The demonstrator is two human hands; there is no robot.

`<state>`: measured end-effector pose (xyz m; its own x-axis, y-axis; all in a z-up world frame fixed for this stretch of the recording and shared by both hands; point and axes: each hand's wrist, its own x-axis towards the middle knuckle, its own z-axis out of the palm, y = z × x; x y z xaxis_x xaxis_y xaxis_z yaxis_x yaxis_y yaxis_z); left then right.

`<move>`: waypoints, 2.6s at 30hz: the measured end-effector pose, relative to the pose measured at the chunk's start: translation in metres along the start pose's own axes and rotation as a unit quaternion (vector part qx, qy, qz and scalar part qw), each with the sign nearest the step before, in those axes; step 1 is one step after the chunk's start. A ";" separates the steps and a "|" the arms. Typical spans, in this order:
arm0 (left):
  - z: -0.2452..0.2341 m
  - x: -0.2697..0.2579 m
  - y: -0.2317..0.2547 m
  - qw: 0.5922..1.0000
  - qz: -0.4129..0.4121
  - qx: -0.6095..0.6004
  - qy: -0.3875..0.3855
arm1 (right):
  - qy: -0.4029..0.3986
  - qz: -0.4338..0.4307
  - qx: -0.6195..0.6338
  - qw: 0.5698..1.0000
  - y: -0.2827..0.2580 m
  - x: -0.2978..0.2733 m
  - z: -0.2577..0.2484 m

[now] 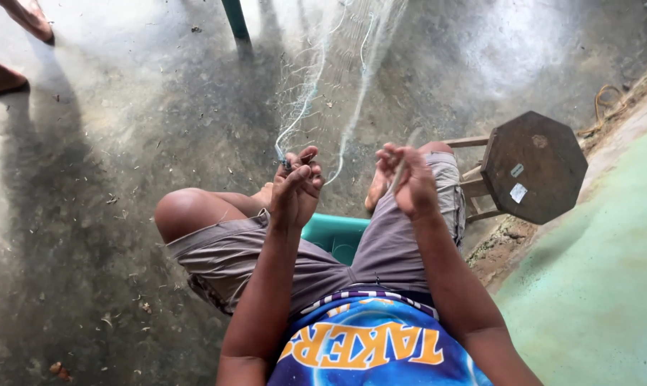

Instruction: Repairing a fishing net by weaving thread through the mesh using a shuttle.

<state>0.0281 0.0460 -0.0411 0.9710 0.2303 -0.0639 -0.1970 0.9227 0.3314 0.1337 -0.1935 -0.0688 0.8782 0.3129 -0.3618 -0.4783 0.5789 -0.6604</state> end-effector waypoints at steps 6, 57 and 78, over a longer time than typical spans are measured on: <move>-0.028 0.010 0.002 0.999 -0.015 0.025 0.016 | -0.032 -0.206 0.026 0.978 -0.074 -0.016 0.029; -0.020 0.016 0.011 0.992 0.046 0.105 -0.057 | -0.372 -0.499 -0.580 0.525 -0.008 0.026 0.156; -0.023 0.017 -0.003 0.997 -0.038 0.070 -0.010 | -0.362 -0.295 -0.266 0.843 0.073 -0.158 0.173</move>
<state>0.0420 0.0539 -0.0649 0.9852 0.1544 -0.0743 -0.1044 0.8848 0.4542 -0.0390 -0.0708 0.0537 0.6438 0.5774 0.5022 0.2780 0.4350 -0.8565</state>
